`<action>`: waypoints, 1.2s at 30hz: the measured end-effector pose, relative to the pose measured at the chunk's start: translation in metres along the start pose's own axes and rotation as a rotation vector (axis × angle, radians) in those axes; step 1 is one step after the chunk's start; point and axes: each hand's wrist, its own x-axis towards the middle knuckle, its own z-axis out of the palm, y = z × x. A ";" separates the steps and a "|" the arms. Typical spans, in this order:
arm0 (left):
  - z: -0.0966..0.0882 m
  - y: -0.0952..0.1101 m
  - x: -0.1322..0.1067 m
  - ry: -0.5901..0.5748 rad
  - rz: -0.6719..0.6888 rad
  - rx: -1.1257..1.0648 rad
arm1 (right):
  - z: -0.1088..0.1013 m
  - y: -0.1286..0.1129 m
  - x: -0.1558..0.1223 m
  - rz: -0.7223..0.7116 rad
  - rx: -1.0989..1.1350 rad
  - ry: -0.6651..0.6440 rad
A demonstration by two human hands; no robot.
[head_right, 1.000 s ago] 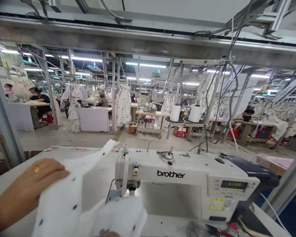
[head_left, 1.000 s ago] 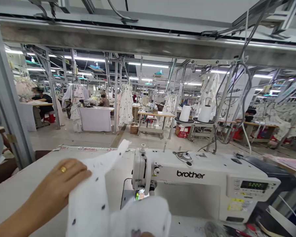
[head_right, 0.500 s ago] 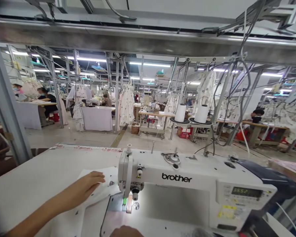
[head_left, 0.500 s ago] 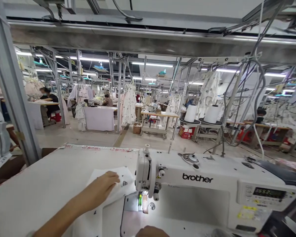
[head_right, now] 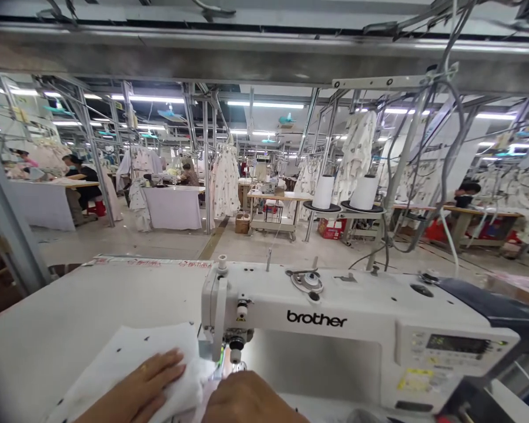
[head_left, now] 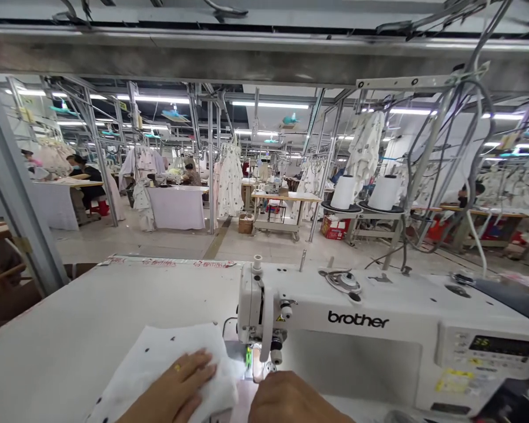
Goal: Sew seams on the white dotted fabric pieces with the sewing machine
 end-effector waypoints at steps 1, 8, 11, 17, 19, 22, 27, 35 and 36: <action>0.000 0.004 -0.004 0.021 0.074 0.043 | 0.006 0.005 -0.001 -0.027 -0.037 0.060; -0.010 0.017 0.012 0.150 0.329 0.207 | 0.036 0.023 -0.008 -0.053 -0.238 0.135; -0.029 0.022 0.026 0.013 0.396 0.170 | 0.049 0.035 -0.012 -0.109 -0.224 0.013; -0.031 0.029 0.025 0.046 0.206 0.001 | 0.080 0.063 -0.024 -0.221 -0.169 0.059; -0.024 0.027 0.023 0.122 0.231 0.030 | 0.084 0.066 -0.026 -0.231 -0.200 0.095; -0.021 0.024 0.026 0.159 0.352 0.094 | 0.084 0.065 -0.024 -0.242 -0.234 0.212; -0.021 0.025 0.041 0.092 0.415 -0.015 | 0.069 0.052 -0.020 -0.195 -0.379 0.444; -0.022 0.020 0.060 -0.260 0.267 -0.235 | 0.061 0.056 -0.022 -0.142 -0.533 0.468; -0.023 0.018 0.062 -0.285 0.248 -0.243 | 0.061 0.058 -0.021 -0.144 -0.546 0.491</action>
